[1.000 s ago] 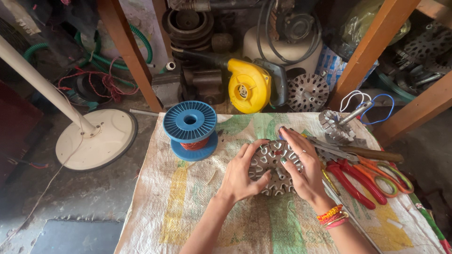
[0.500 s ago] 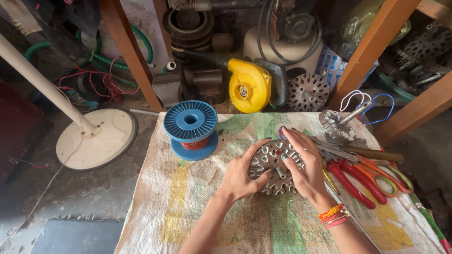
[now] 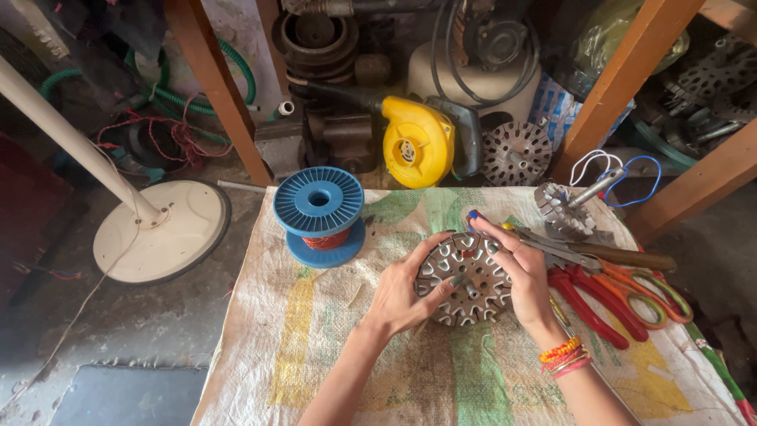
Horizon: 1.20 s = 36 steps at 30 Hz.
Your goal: The person works at a workshop bench with a toothed metal disc and a blue spool of copper wire. They manipulate small wire ends on the disc with their fingers, then lift the spool and unwind and reposition the copper wire, before returning to handle the disc.
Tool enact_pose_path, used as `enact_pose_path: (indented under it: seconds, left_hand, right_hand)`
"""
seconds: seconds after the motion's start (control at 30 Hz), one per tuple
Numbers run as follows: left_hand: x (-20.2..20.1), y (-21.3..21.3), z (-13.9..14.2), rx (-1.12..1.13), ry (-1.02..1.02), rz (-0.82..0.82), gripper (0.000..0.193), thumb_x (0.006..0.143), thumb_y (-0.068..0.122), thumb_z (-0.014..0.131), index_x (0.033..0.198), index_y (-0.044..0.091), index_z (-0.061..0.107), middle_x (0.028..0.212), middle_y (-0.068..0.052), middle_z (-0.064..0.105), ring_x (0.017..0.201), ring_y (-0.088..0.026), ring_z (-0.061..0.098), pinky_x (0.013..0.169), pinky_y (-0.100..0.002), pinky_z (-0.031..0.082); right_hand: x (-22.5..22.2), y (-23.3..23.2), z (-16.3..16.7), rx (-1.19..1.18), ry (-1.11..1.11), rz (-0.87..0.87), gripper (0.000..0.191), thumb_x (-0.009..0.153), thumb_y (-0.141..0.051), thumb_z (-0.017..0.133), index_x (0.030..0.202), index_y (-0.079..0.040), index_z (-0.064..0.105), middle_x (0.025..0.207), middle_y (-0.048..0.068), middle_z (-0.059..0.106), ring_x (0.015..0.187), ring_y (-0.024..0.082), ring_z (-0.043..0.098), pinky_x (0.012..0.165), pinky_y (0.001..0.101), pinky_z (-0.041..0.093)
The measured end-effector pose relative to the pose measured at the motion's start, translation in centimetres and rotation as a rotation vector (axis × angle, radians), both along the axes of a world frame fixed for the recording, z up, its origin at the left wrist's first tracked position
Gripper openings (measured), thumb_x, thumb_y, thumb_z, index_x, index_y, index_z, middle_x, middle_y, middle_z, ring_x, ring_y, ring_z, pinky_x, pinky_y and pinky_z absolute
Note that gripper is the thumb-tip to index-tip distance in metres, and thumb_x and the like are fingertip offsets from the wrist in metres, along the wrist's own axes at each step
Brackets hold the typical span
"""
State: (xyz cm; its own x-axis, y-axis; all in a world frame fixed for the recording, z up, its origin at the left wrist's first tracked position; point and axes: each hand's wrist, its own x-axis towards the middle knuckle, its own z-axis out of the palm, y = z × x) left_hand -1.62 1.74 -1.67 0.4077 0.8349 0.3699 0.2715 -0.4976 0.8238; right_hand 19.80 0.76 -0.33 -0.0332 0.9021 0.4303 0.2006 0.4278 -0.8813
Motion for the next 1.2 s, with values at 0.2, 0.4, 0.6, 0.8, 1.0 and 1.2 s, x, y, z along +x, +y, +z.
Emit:
enact_pose_path:
  seconds: [0.2,0.4,0.6,0.8,1.0,1.2]
  left_hand:
    - [0.0,0.0,0.2,0.048,0.003,0.015,0.069,0.083,0.030,0.069,0.148,0.021,0.047,0.111,-0.018,0.077,0.093,-0.033,0.078,0.096,-0.044,0.060]
    - [-0.1,-0.1,0.2,0.030,0.023,0.053,0.065,0.083,0.027,0.069,0.145,0.021,0.050,0.114,-0.017,0.077,0.099,-0.033,0.077,0.096,-0.044,0.060]
    - [1.0,-0.5,0.0,-0.045,-0.043,0.088,0.066,0.079,0.013,0.072,0.141,0.013,0.050,0.124,-0.012,0.069,0.112,-0.027,0.069,0.102,-0.042,0.052]
    - [1.5,-0.6,0.2,-0.373,-0.449,-0.098,0.064,0.080,-0.012,0.064,0.139,0.005,0.048,0.129,-0.012,0.066,0.120,-0.020,0.066,0.108,-0.035,0.055]
    - [1.1,-0.7,0.4,-0.468,-0.543,-0.190,0.085,0.076,-0.017,0.057,0.153,0.013,0.040,0.137,-0.007,0.060,0.122,-0.016,0.062,0.106,-0.033,0.054]
    - [0.9,-0.3,-0.2,-0.520,-0.592,-0.252,0.084,0.075,-0.017,0.057,0.153,0.011,0.047,0.134,-0.008,0.066,0.116,-0.017,0.066,0.107,-0.033,0.055]
  right_hand:
    - [0.1,0.1,0.0,0.015,0.000,-0.022,0.046,0.096,-0.016,0.050,0.136,0.003,0.063,0.139,0.015,0.068,0.130,0.022,0.062,0.114,0.0327,0.041]
    - [0.1,0.2,-0.1,-0.019,0.017,0.023,0.047,0.098,-0.018,0.049,0.138,0.002,0.061,0.144,0.015,0.064,0.135,0.022,0.058,0.117,0.0331,0.037]
    - [0.1,0.4,-0.3,-0.088,0.088,0.054,0.051,0.100,-0.024,0.044,0.143,0.002,0.057,0.150,0.015,0.059,0.141,0.022,0.053,0.121,0.0345,0.033]
    - [0.4,0.7,-0.7,-0.160,0.283,0.051,0.056,0.103,-0.033,0.040,0.142,0.003,0.056,0.151,0.015,0.058,0.141,0.022,0.052,0.122,0.0348,0.030]
    - [0.6,0.9,-1.1,-0.211,0.313,0.103,0.055,0.102,-0.033,0.043,0.140,0.004,0.057,0.148,0.014,0.060,0.139,0.021,0.053,0.119,0.0365,0.033]
    - [0.5,0.6,-0.8,-0.114,0.222,0.069,0.053,0.103,-0.031,0.043,0.140,0.003,0.060,0.142,0.013,0.066,0.133,0.020,0.057,0.118,0.0335,0.033]
